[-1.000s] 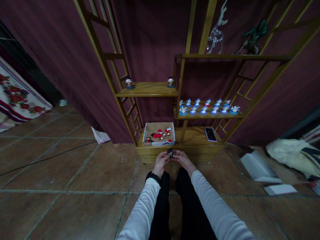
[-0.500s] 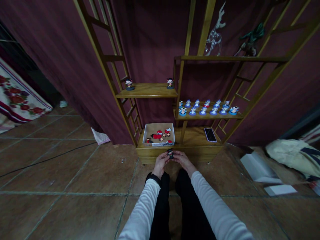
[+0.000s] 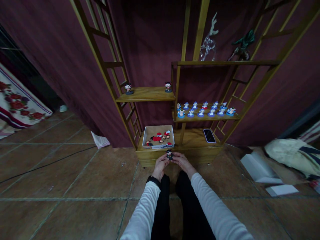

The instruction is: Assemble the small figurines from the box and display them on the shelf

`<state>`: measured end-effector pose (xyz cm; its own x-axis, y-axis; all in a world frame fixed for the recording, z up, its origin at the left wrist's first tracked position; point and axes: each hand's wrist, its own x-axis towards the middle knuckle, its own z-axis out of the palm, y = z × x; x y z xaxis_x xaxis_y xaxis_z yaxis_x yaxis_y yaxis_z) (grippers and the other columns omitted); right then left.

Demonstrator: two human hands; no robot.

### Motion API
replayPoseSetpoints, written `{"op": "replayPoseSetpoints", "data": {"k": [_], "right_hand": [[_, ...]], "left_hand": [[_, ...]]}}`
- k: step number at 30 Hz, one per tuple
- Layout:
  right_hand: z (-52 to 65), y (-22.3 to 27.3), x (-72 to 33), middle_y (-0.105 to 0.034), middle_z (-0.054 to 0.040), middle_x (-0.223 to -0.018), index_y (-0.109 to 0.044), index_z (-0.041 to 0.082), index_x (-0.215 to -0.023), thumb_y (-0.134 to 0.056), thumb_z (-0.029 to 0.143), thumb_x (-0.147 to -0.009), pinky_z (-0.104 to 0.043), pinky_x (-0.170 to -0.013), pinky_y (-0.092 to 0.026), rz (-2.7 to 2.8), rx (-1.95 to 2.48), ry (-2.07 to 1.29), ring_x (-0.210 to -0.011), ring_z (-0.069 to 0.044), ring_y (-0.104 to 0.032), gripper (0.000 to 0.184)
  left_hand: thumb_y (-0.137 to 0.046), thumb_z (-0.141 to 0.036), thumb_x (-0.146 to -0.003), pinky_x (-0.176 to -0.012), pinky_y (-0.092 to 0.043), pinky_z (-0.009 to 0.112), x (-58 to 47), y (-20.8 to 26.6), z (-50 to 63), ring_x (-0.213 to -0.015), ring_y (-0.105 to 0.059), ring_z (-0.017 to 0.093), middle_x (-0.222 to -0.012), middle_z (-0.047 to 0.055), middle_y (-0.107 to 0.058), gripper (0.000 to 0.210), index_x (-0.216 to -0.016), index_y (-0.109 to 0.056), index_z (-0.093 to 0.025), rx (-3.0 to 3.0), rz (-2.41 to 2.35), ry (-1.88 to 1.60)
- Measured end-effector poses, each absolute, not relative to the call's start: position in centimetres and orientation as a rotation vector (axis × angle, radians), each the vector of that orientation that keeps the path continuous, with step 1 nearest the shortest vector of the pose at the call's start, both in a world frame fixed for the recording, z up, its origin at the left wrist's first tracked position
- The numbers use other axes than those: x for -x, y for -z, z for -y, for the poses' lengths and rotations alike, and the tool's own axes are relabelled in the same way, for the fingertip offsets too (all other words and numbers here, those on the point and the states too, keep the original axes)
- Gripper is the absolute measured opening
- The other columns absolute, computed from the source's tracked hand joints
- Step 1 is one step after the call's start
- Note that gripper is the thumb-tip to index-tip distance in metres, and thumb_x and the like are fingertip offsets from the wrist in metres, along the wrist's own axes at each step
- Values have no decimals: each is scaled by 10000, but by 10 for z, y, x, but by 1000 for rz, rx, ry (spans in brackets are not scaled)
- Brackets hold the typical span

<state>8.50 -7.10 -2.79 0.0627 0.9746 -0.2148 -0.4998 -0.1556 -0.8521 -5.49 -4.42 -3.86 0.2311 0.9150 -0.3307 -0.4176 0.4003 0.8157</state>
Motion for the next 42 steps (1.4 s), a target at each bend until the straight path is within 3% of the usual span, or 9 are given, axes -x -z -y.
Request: {"op": "replayPoseSetpoints", "data": {"k": [7,15,19,25,42], "right_hand": [[74,26,-84,-694,-37,-884,-649,183,-809,-801,244,-490,-363,-839,-487,671,986,-1453,-868,-191,-647,359],[78,26,-84,-687,-39,-915,-644,193,-876,-809,253,-494,-348,-826,-485,736,961,-1438,-861,-186,-643,421],[77,26,-84,-686,-66,-979,-653,186,-942,-808,257,-495,-357,-839,-483,738,958,-1474,-901,-205,-641,479],[75,27,-85,-693,-71,-978,-674,177,-887,-802,234,-495,-344,-838,-484,715,951,-1496,-910,-208,-644,417],[76,26,-88,-697,-65,-974,-675,200,-893,-792,232,-502,-402,-876,-466,707,960,-1498,-939,-236,-647,409]], "left_hand": [[-637,-47,-700,-706,-461,215,56,34,46,-669,-590,79,-888,75,-679,220,-886,-699,-147,-647,-894,-993],[-657,-94,-689,-639,-456,197,56,32,45,-599,-566,68,-765,49,-653,183,-866,-682,-133,-648,-900,-976],[-677,-118,-676,-640,-463,204,57,32,45,-593,-566,69,-764,50,-655,221,-895,-679,-135,-645,-924,-977],[-671,-111,-668,-683,-461,214,57,33,47,-642,-589,72,-896,71,-681,319,-984,-680,-155,-661,-862,-1001],[-734,-141,-599,-680,-445,239,56,32,49,-685,-604,113,-895,84,-684,416,-1010,-681,-171,-690,-833,-999]]}}
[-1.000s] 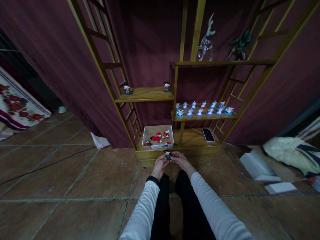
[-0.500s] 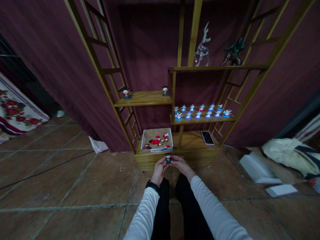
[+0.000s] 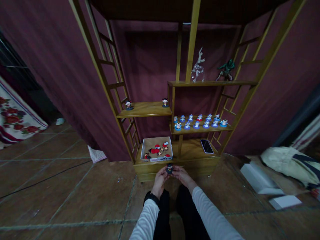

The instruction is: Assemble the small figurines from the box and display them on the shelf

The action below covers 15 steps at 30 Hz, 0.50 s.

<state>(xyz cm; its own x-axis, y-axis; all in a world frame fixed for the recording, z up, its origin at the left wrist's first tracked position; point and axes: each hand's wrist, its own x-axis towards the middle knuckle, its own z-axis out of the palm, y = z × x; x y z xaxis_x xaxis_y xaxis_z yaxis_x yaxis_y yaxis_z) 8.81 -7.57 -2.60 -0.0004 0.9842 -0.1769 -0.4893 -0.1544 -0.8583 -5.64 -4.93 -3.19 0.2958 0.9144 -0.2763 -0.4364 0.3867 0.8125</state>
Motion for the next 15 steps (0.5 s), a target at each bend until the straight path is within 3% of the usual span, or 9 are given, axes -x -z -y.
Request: {"op": "replayPoseSetpoints", "data": {"k": [15], "right_hand": [[75,32,-87,-691,-78,-1007,-669,195,-908,-789,252,-532,-421,-898,-458,766,992,-1513,-977,-252,-637,400]], "left_hand": [[-749,-171,-579,-695,-439,274,60,31,51,-792,-618,183,-911,122,-683,500,-1071,-662,-143,-775,-813,-1002]]}}
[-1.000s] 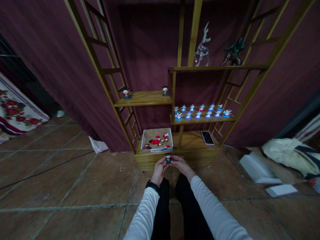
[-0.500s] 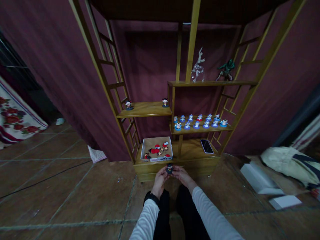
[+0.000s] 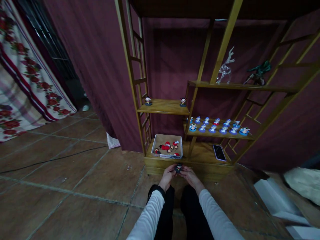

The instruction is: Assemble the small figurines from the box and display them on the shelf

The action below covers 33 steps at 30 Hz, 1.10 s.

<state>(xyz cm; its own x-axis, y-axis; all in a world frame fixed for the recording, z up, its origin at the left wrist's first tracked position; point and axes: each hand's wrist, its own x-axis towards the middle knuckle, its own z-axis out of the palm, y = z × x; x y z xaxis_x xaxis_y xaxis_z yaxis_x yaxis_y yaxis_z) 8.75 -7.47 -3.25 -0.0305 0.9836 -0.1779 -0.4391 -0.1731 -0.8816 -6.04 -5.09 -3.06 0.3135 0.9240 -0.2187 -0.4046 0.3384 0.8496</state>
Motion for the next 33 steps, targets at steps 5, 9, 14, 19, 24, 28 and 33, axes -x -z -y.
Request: {"op": "replayPoseSetpoints", "data": {"k": [5,9,14,19,24,28,33], "right_hand": [[73,37,-87,-692,-79,-1007,-673,185,-912,-791,259,-537,-416,-905,-455,784,981,-1534,-982,-252,-633,399],[69,39,-87,-685,-80,-1049,-681,194,-937,-792,247,-538,-406,-911,-452,770,991,-1559,-1013,-251,-622,418],[65,40,-86,-684,-77,-1054,-685,199,-963,-784,243,-549,-402,-903,-456,756,1000,-1576,-1020,-249,-618,428],[69,35,-85,-677,-71,-1072,-685,201,-961,-769,225,-565,-382,-885,-467,773,961,-1573,-1010,-233,-619,405],[73,34,-86,-684,-63,-1051,-689,202,-944,-760,213,-577,-371,-896,-457,750,953,-1550,-976,-208,-629,374],[73,35,-88,-692,-61,-1032,-685,201,-956,-756,220,-583,-377,-906,-450,753,943,-1554,-955,-203,-637,380],[73,36,-90,-693,-54,-1038,-685,209,-952,-748,223,-592,-371,-910,-446,760,962,-1542,-976,-205,-631,365]], "left_hand": [[-767,-167,-543,-747,-444,310,63,29,50,-837,-619,210,-938,122,-685,601,-1128,-633,-138,-830,-770,-987],[-786,-155,-509,-766,-449,325,65,30,47,-852,-622,220,-922,122,-689,636,-1127,-633,-140,-841,-760,-973],[-805,-148,-482,-788,-451,328,67,34,44,-864,-624,217,-895,114,-691,601,-1065,-659,-129,-842,-765,-999],[-800,-134,-469,-794,-448,327,67,33,49,-849,-622,203,-878,99,-693,561,-1016,-675,-134,-825,-769,-1056],[-789,-126,-471,-823,-435,331,65,31,50,-796,-613,171,-822,72,-689,484,-943,-685,-134,-870,-786,-1077],[-797,-136,-462,-818,-436,327,61,31,50,-769,-605,157,-818,59,-686,488,-934,-674,-135,-907,-815,-1074],[-793,-126,-454,-798,-444,309,56,31,51,-740,-598,140,-803,36,-681,472,-906,-658,-143,-933,-846,-1080]]}}
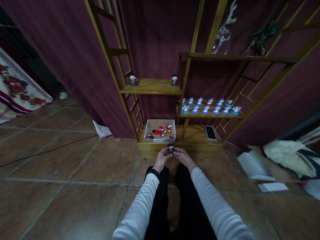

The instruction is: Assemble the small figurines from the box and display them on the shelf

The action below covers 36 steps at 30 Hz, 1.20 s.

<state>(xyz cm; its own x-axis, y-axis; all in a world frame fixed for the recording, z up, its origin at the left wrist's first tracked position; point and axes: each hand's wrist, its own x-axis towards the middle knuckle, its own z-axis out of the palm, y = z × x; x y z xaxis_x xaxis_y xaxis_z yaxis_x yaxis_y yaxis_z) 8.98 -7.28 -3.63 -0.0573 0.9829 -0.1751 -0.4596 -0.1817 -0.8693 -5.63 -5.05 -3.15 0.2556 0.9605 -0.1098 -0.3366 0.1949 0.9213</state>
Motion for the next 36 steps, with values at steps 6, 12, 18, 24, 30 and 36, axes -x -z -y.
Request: {"op": "replayPoseSetpoints", "data": {"k": [6,12,18,24,30,36], "right_hand": [[72,35,-89,-690,-50,-1051,-687,210,-944,-753,225,-576,-363,-906,-440,743,1008,-1537,-970,-203,-630,374],[73,32,-86,-701,-48,-1016,-687,211,-929,-763,241,-559,-368,-904,-441,760,1022,-1523,-974,-213,-627,379],[71,36,-86,-705,-46,-983,-688,212,-916,-754,230,-591,-363,-909,-441,735,1035,-1522,-955,-203,-635,332],[69,38,-85,-709,-43,-961,-694,212,-880,-739,232,-594,-367,-904,-451,682,1056,-1503,-951,-204,-632,290],[68,35,-82,-718,-35,-928,-704,218,-868,-745,250,-564,-362,-892,-446,699,1038,-1525,-934,-209,-632,308],[68,33,-81,-712,-45,-940,-698,203,-875,-738,243,-563,-342,-862,-442,710,1049,-1524,-919,-208,-632,317]], "left_hand": [[-790,-166,-475,-757,-445,291,53,33,49,-699,-587,134,-740,15,-665,393,-841,-648,-148,-995,-873,-1070],[-778,-200,-498,-743,-441,279,51,37,46,-701,-583,132,-743,14,-656,344,-802,-624,-148,-1022,-880,-1084],[-764,-182,-512,-737,-442,282,50,47,41,-710,-584,135,-775,31,-658,336,-805,-606,-141,-1041,-902,-1098],[-768,-156,-478,-740,-434,279,48,57,36,-732,-581,137,-780,12,-637,400,-823,-565,-155,-1041,-953,-1128],[-767,-152,-471,-696,-425,257,47,59,36,-690,-556,121,-735,-18,-588,419,-807,-517,-170,-1078,-1004,-1165],[-754,-121,-462,-669,-430,240,47,57,36,-674,-558,113,-728,-25,-586,421,-796,-502,-170,-1098,-1009,-1161]]}}
